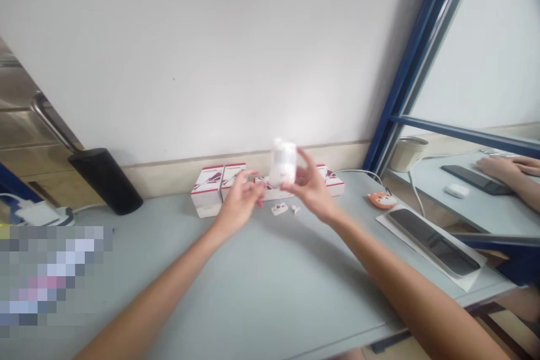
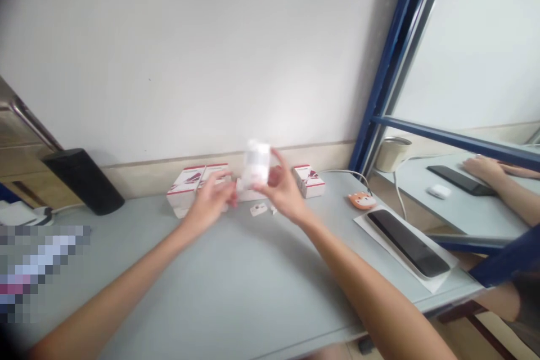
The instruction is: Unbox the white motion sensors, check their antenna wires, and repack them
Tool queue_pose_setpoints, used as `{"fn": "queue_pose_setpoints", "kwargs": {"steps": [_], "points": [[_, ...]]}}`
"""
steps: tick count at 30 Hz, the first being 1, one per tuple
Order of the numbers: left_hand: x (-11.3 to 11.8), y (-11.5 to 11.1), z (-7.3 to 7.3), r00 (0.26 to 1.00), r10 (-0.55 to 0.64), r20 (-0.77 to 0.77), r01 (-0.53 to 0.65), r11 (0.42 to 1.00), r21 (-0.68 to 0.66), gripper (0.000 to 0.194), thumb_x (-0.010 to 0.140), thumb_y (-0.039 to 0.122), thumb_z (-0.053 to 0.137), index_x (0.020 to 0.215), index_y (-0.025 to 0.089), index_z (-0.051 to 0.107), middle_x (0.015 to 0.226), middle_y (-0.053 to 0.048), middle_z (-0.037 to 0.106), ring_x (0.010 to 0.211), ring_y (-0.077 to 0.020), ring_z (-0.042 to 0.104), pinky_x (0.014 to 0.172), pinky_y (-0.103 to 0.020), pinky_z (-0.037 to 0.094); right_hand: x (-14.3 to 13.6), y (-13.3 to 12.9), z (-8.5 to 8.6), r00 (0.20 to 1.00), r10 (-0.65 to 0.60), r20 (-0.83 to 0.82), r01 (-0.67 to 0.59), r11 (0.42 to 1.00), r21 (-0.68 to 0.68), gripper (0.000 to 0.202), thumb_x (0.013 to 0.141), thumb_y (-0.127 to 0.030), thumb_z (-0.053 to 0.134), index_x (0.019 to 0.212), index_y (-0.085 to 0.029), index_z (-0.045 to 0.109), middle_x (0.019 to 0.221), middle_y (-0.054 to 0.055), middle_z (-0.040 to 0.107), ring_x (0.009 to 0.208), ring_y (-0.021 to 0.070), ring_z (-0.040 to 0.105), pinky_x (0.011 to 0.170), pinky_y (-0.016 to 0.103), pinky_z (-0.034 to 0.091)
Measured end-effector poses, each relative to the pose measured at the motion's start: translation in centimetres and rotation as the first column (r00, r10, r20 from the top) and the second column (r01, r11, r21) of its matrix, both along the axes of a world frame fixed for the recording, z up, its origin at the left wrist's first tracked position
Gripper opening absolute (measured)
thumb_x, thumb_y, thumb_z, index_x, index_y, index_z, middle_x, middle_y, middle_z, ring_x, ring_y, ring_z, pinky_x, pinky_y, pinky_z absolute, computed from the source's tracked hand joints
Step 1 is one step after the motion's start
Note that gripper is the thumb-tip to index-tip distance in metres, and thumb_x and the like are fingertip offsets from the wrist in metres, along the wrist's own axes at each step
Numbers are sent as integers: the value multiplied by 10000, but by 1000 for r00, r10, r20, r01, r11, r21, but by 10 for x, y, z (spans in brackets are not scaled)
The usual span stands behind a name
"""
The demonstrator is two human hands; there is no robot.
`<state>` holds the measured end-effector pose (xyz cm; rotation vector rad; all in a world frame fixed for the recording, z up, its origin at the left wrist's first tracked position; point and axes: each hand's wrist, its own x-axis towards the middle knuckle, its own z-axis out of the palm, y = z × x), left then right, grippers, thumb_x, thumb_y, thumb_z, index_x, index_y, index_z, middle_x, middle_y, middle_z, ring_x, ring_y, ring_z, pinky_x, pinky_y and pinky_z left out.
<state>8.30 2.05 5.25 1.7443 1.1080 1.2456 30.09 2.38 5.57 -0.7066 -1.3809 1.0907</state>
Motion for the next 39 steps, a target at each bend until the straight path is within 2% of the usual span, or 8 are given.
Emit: {"fn": "queue_pose_setpoints", "kwargs": {"steps": [3, 6, 12, 16, 18, 21, 30, 39], "points": [[21, 29, -3, 847, -49, -529, 164, 971, 172, 452, 963, 547, 647, 1349, 311, 664, 1245, -82, 722, 1171, -295, 663, 1057, -420, 476, 24, 20, -1, 907, -417, -54, 421, 899, 121, 1064, 758, -359, 862, 1627, -360, 249, 1218, 67, 644, 953, 237, 720, 863, 414, 603], [40, 61, -13, 802, -26, -597, 162, 971, 176, 628, 836, 477, 813, 1404, 269, 643, 1339, -137, 685, 1291, -396, 588, 1149, -534, 386, 42, 37, -14, 815, -576, -58, 579, 809, 103, 1002, 777, -399, 835, 1601, -312, 271, 1226, 75, 626, 971, 235, 714, 874, 414, 595], [59, 89, -10, 840, -63, -540, 175, 972, 158, 506, 929, 420, 719, 1393, 233, 648, 1393, -168, 683, 1350, -416, 581, 1172, -543, 371, 53, 46, -19, 811, -580, -81, 581, 814, -5, 939, 743, -473, 860, 1499, -276, 339, 1194, 77, 647, 968, 242, 722, 837, 398, 599], [62, 63, 9, 908, -207, -365, 271, 953, 136, 570, 1058, 571, 471, 1524, 246, 511, 1488, -108, 647, 1336, -302, 632, 1089, -390, 496, 56, 35, 0, 819, -543, -186, 556, 831, 25, 884, 786, -485, 848, 1483, -302, 337, 1262, 98, 652, 998, 251, 736, 859, 418, 610], [60, 46, 16, 913, -407, -32, 408, 913, 28, 617, 1037, 582, 529, 1524, 203, 514, 1468, -138, 661, 1295, -319, 663, 1046, -386, 526, 52, 26, 8, 852, -491, -179, 511, 856, 82, 860, 809, -502, 839, 1488, -313, 347, 1249, 98, 680, 1049, 267, 727, 893, 444, 607], [51, 22, 19, 874, -452, 178, 471, 879, -78, 664, 974, 581, 662, 1503, 197, 547, 1402, -146, 707, 1208, -336, 708, 981, -383, 551, 36, 12, 12, 916, -382, -127, 400, 896, 195, 853, 811, -498, 856, 1498, -326, 380, 1201, 89, 720, 1099, 289, 712, 928, 479, 592], [-8, -52, 2, 910, -274, 311, 361, 893, -270, 555, 984, 539, 670, 1468, 271, 619, 1365, -94, 739, 1262, -334, 684, 1010, -389, 545, -24, -37, -4, 968, -248, 23, 227, 916, 332, 358, 856, -405, 850, 1106, -284, 625, 1164, 56, 728, 1139, 274, 693, 1030, 483, 536], [-42, -83, -4, 922, -259, 288, 339, 898, -279, 556, 981, 544, 666, 1459, 262, 631, 1340, -103, 742, 1238, -334, 689, 1009, -383, 548, -37, -62, -10, 937, -276, 214, 139, 857, 497, 329, 915, -298, 795, 1202, -287, 635, 1139, 58, 743, 1058, 252, 719, 925, 428, 577]]}}
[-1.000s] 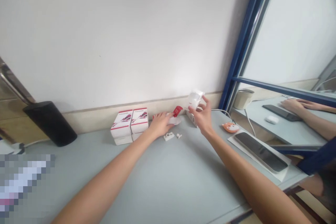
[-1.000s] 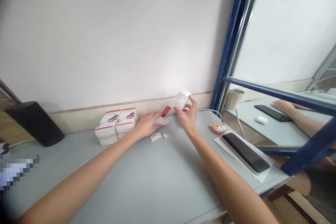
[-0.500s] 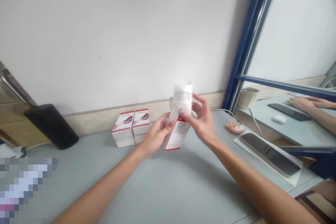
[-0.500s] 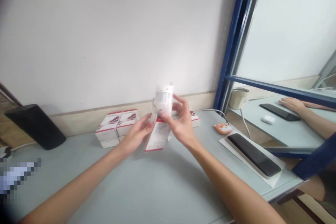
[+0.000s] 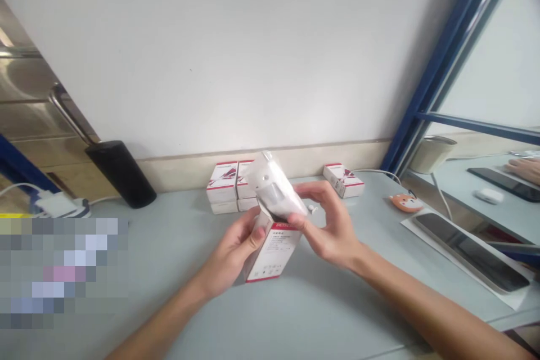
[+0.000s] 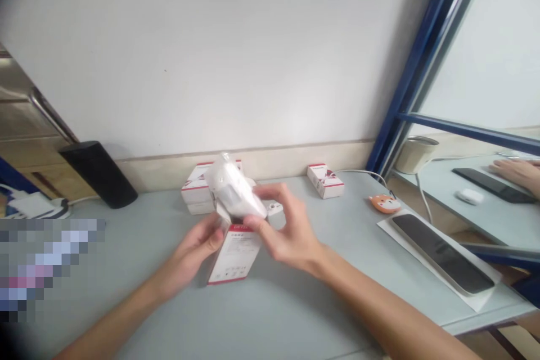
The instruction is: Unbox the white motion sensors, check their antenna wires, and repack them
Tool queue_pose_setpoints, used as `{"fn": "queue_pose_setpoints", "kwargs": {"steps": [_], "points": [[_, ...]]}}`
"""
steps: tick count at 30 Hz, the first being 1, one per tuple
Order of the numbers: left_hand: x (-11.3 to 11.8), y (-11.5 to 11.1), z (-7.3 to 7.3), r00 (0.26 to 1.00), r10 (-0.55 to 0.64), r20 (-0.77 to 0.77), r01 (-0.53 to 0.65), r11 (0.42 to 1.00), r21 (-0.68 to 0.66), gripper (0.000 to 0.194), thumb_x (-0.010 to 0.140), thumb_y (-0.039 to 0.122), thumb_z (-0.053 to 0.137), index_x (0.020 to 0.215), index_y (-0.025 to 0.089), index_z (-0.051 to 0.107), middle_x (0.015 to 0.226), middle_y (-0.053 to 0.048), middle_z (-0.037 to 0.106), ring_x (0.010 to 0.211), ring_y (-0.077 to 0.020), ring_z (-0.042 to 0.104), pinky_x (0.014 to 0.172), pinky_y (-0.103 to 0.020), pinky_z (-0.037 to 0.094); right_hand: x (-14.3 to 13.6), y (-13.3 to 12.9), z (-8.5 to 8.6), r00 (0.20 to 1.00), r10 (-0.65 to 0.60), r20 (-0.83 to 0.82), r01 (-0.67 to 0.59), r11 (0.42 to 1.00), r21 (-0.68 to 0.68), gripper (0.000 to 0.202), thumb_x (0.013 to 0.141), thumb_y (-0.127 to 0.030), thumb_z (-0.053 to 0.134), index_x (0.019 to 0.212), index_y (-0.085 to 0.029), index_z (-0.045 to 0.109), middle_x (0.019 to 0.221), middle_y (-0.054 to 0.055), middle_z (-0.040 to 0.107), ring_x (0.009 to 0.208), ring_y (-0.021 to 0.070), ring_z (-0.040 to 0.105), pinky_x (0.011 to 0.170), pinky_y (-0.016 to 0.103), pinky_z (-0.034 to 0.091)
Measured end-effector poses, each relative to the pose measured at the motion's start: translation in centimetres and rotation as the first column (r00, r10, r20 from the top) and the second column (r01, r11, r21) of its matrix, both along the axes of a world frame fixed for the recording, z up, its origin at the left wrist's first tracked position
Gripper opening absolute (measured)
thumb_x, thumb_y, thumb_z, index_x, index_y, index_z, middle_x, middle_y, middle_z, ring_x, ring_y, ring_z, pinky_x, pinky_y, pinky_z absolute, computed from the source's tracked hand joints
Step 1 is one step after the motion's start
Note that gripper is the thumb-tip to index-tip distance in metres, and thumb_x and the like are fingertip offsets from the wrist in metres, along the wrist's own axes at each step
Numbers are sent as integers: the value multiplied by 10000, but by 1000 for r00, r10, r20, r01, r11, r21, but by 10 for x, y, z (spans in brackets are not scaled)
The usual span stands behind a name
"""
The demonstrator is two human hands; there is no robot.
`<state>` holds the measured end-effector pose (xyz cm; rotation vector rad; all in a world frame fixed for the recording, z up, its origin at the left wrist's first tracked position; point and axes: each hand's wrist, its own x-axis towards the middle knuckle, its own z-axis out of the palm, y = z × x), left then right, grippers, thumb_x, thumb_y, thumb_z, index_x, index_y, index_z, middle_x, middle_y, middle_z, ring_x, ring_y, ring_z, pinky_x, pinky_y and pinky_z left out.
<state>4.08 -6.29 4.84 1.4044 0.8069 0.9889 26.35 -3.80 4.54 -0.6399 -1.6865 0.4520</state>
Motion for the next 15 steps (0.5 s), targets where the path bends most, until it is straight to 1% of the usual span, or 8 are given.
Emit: {"fn": "queue_pose_setpoints", "kwargs": {"steps": [2, 3, 5, 7, 10, 13, 15], "points": [[-1, 0, 2, 1000, -13, 2, 13, 1000, 0, 564, 983, 542, 663, 1466, 252, 628, 1326, -110, 746, 1230, -342, 692, 994, -388, 553, 3, 3, 3, 999, -34, 32, 32, 998, 50, 314, 917, -286, 788, 1194, -283, 638, 1129, 61, 738, 1036, 250, 714, 906, 425, 575], [-1, 0, 3, 1000, -17, 7, 17, 1000, 2, 565, 987, 538, 658, 1475, 255, 621, 1323, -109, 747, 1226, -342, 694, 988, -387, 555, 4, 4, 4, 999, -39, 21, 38, 998, 41, 295, 921, -284, 782, 1180, -283, 640, 1126, 60, 737, 1027, 247, 712, 898, 421, 573], [-1, -1, 4, 1000, -25, 14, 25, 1000, 10, 556, 999, 523, 648, 1492, 268, 606, 1340, -102, 740, 1236, -336, 688, 993, -384, 553, 2, 5, 4, 998, -26, -59, 24, 999, -27, 261, 928, -288, 776, 1147, -286, 635, 1120, 51, 734, 1027, 239, 710, 896, 409, 569], [-1, -1, 3, 999, -32, 12, 32, 999, 20, 538, 1009, 506, 639, 1494, 276, 607, 1371, -97, 725, 1264, -336, 673, 1017, -386, 543, -3, 4, 3, 985, 8, -170, -25, 995, -99, 261, 923, -298, 786, 1119, -290, 614, 1112, 39, 728, 1037, 232, 707, 911, 405, 559], [-1, -2, 0, 999, -53, -1, 53, 998, 41, 520, 1019, 495, 624, 1492, 279, 610, 1431, -93, 691, 1323, -343, 634, 1055, -397, 526, -11, -2, -1, 960, 62, -274, -106, 984, -146, 297, 908, -315, 807, 1082, -290, 568, 1101, 28, 714, 1027, 222, 697, 918, 404, 545], [-1, -1, -3, 997, -69, -19, 70, 996, 57, 507, 1030, 490, 608, 1492, 282, 604, 1464, -82, 668, 1365, -332, 602, 1077, -386, 509, -14, -6, -3, 956, 94, -277, -139, 979, -148, 308, 906, -318, 808, 1050, -283, 538, 1117, 29, 699, 1009, 210, 680, 918, 398, 533], [-2, -1, -4, 997, -71, -28, 72, 996, 56, 504, 1032, 492, 604, 1488, 276, 605, 1446, -84, 678, 1354, -325, 611, 1074, -378, 505, -12, -6, -3, 964, 92, -250, -127, 984, -124, 309, 904, -306, 804, 1050, -280, 533, 1125, 30, 691, 1007, 206, 666, 916, 393, 526]]}}
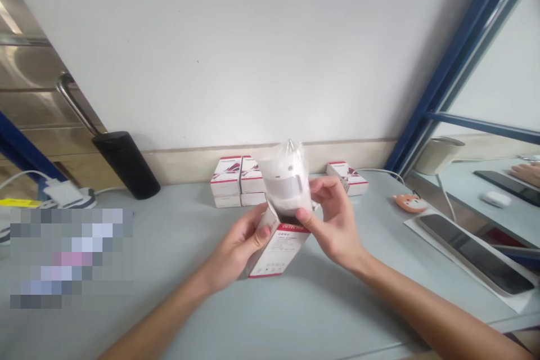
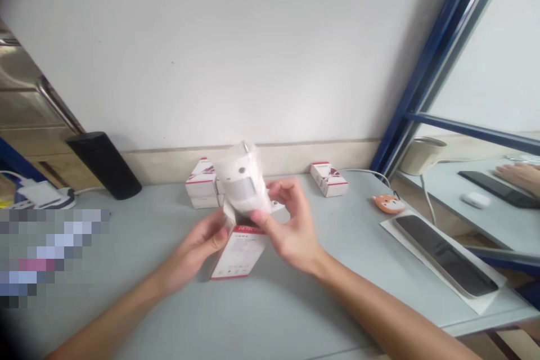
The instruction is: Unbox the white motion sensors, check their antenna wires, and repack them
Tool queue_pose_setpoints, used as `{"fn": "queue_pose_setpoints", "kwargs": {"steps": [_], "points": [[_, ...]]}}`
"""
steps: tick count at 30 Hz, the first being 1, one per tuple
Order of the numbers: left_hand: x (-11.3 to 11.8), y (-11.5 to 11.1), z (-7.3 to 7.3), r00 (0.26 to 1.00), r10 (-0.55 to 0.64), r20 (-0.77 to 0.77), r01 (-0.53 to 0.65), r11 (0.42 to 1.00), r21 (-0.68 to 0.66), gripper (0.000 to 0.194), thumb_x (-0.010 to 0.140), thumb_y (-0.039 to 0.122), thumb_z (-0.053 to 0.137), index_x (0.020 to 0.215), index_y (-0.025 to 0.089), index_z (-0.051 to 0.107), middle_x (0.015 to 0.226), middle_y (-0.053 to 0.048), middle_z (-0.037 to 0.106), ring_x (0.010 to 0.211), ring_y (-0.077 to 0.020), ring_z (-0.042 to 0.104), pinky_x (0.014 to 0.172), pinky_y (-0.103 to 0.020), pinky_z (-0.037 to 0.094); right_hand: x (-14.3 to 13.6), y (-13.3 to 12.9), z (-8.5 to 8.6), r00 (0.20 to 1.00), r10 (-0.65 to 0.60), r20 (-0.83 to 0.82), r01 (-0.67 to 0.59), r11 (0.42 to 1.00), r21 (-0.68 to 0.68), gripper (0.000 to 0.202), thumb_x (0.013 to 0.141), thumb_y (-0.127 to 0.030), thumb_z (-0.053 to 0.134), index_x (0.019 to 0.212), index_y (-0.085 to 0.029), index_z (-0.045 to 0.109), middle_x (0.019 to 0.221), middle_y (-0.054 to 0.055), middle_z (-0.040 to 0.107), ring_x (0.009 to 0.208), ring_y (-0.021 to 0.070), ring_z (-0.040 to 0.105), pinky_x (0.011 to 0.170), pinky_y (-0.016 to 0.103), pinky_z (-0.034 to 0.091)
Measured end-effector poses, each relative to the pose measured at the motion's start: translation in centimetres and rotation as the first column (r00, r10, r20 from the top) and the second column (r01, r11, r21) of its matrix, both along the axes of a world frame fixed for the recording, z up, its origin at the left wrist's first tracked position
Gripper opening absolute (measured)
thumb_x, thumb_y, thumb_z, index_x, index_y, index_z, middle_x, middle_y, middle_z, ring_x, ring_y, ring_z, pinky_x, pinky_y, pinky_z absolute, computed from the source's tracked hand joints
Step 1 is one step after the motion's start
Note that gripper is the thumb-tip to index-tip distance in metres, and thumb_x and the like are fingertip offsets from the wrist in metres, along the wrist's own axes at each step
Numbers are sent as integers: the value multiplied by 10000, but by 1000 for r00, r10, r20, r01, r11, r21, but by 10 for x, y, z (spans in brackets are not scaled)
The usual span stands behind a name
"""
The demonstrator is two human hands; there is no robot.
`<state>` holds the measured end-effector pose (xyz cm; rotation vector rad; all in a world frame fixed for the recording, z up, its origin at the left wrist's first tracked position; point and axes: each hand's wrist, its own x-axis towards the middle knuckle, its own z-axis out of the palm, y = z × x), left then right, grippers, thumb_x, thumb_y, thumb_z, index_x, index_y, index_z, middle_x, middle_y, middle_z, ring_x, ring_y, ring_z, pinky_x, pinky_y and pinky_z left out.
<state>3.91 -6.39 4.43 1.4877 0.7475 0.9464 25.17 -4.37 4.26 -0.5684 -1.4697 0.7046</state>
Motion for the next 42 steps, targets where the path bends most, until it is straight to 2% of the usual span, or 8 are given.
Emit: {"fn": "queue_pose_setpoints", "kwargs": {"steps": [8, 13, 17, 23, 28, 35, 38, 42], "points": [[-1, 1, 0, 999, 31, 29, -29, 997, -64, 529, 1009, 519, 634, 1464, 249, 620, 1346, -114, 733, 1241, -324, 680, 974, -353, 526, 8, 2, 11, 989, -11, 146, 9, 1000, 16, 264, 915, -283, 773, 1059, -280, 551, 1074, 21, 671, 732, 142, 542, 602, 290, 468], [-2, 2, -1, 999, 25, 41, -23, 998, -57, 487, 1010, 524, 631, 1426, 270, 649, 1309, -95, 751, 1198, -304, 696, 932, -333, 526, 12, 6, 17, 987, 121, 106, -98, 974, -202, 354, 884, -391, 818, 1089, -281, 550, 1063, 8, 652, 635, 111, 507, 537, 273, 416], [-1, 4, -3, 996, 31, 84, -26, 998, -60, 444, 999, 522, 648, 1372, 283, 676, 1260, -81, 769, 1140, -286, 713, 904, -330, 525, 13, 14, 10, 966, 259, 24, -234, 907, -349, 442, 860, -517, 823, 1037, -281, 493, 924, -11, 640, 629, 130, 504, 552, 282, 414], [-1, 5, -8, 988, 75, 139, -59, 992, -110, 483, 983, 509, 671, 1404, 273, 646, 1219, -91, 782, 1071, -293, 735, 889, -352, 518, 10, 17, 1, 953, 298, 58, -251, 881, -402, 442, 896, -603, 745, 930, -263, 465, 835, -5, 566, 748, 175, 530, 621, 303, 456], [0, 5, -10, 977, 120, 175, -91, 983, -162, 467, 965, 497, 696, 1378, 284, 660, 1206, -70, 789, 1063, -294, 737, 869, -345, 511, 13, 11, 8, 956, 223, 191, -156, 937, -313, 367, 963, -519, 685, 842, -245, 474, 826, -7, 496, 792, 175, 468, 715, 323, 436], [-1, 8, -17, 924, 301, 237, -218, 922, -320, 562, 912, 497, 752, 1408, 262, 633, 1195, -68, 788, 1118, -295, 712, 871, -337, 504, 14, 12, 4, 894, 95, 437, -72, 995, -68, 174, 1029, -419, 613, 961, -260, 595, 1133, 43, 669, 1050, 229, 563, 947, 409, 470], [-1, 9, -19, 913, 327, 244, -234, 909, -345, 575, 901, 477, 763, 1422, 276, 625, 1231, -59, 778, 1141, -298, 703, 879, -344, 505, 11, 12, -2, 905, -7, 425, 15, 1000, -16, 134, 1026, -394, 617, 1077, -272, 598, 1174, 60, 674, 1032, 232, 581, 942, 423, 493], [1, 7, -15, 910, 337, 241, -241, 904, -354, 555, 879, 461, 782, 1391, 298, 644, 1222, -44, 773, 1123, -290, 704, 887, -352, 507, 8, 11, -6, 924, -33, 382, 52, 998, -38, 522, 999, -396, 663, 1471, -325, 451, 1164, 61, 677, 987, 236, 594, 921, 438, 520]]}}
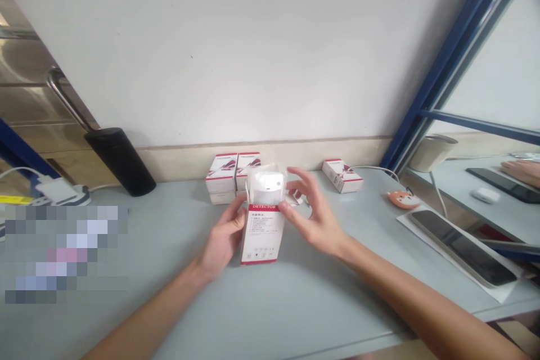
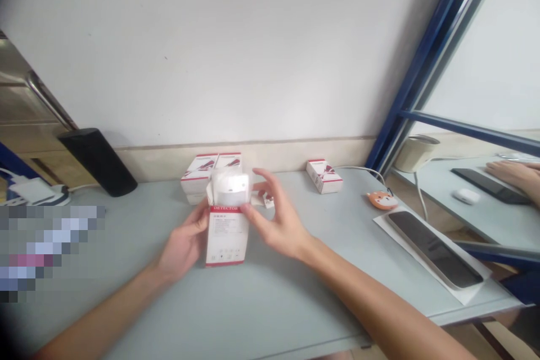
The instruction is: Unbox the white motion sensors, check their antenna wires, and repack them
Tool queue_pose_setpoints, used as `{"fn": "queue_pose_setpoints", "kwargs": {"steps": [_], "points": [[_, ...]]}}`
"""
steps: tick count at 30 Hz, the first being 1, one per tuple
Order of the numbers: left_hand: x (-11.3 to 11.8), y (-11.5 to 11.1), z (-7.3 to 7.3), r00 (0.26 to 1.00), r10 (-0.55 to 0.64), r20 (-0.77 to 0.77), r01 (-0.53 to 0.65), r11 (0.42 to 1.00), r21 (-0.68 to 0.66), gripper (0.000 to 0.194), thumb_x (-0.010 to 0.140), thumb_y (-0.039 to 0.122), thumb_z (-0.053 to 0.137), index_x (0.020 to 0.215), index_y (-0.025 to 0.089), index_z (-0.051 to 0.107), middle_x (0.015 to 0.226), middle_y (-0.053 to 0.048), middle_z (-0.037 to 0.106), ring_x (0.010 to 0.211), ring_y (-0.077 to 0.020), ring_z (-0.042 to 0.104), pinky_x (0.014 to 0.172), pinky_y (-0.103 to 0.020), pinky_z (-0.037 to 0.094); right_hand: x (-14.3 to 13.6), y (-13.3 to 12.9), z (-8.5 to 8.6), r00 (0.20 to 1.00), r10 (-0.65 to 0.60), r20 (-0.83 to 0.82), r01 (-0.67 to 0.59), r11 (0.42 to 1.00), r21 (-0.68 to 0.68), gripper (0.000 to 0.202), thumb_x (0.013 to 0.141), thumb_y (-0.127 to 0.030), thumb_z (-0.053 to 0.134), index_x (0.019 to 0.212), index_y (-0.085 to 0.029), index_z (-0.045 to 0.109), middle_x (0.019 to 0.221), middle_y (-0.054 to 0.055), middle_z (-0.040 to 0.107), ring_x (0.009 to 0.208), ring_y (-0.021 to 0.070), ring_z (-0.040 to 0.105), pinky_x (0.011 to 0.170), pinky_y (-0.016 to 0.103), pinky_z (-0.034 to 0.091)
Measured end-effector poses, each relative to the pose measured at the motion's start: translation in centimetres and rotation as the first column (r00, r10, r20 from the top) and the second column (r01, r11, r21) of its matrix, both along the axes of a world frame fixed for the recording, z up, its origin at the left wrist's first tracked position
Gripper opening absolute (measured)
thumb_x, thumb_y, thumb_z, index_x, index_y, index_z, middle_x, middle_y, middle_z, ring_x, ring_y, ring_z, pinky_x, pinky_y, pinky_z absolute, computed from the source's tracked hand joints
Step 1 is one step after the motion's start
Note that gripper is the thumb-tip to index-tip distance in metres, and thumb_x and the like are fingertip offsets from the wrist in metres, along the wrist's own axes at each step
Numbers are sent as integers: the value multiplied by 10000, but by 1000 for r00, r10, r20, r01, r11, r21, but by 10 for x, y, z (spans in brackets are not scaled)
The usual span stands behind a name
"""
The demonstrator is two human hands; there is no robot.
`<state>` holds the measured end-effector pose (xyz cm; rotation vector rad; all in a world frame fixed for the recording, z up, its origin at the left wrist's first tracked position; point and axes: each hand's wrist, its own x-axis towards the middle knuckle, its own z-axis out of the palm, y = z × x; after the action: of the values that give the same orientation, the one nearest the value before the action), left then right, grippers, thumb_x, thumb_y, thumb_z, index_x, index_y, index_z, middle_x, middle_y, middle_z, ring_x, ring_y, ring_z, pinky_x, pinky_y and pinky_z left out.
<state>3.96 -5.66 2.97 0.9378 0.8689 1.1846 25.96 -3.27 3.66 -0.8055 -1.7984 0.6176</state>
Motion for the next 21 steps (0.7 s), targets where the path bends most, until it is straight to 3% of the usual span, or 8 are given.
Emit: {"fn": "queue_pose_setpoints", "kwargs": {"steps": [2, 10, 16, 19, 21], "points": [[1, -1, 1, 1000, 12, -2, -12, 1000, -9, 546, 863, 467, 793, 1365, 299, 658, 1193, -39, 776, 1115, -290, 703, 879, -352, 506, 0, 0, 1, 999, -11, 37, 10, 1000, 27, 522, 1006, -395, 653, 1492, -341, 470, 1192, 68, 679, 996, 245, 592, 924, 452, 521], [-1, 0, -8, 999, 48, 13, -48, 999, -11, 620, 842, 466, 804, 1410, 300, 621, 1159, -28, 776, 1147, -292, 688, 928, -367, 499, 9, 4, 13, 978, -112, 178, 59, 959, 277, 233, 972, -348, 695, 1189, -285, 643, 1194, 91, 634, 1131, 284, 584, 1009, 503, 488], [2, -3, -8, 1000, 0, -3, 1, 998, 55, 573, 873, 491, 776, 1400, 320, 627, 1158, -20, 774, 1109, -282, 696, 840, -336, 511, 15, 4, 19, 946, -100, 308, -16, 935, 354, 67, 977, -317, 673, 1017, -264, 683, 1225, 101, 620, 1102, 285, 574, 979, 515, 496], [4, -7, -5, 999, -8, -32, 12, 992, 125, 565, 902, 494, 743, 1420, 319, 599, 1263, -34, 745, 1170, -302, 676, 858, -345, 518, 14, 2, 20, 935, -55, 350, -75, 934, 348, 63, 985, -309, 655, 977, -264, 698, 1232, 96, 627, 1116, 286, 568, 974, 506, 508], [5, -9, -3, 998, 54, -44, -43, 973, 225, 545, 945, 470, 700, 1454, 350, 549, 1405, -26, 678, 1228, -296, 648, 908, -347, 515, 12, 0, 19, 930, -42, 365, -94, 934, 345, 82, 985, -331, 661, 973, -264, 707, 1244, 99, 625, 1121, 288, 568, 973, 505, 516]]}}
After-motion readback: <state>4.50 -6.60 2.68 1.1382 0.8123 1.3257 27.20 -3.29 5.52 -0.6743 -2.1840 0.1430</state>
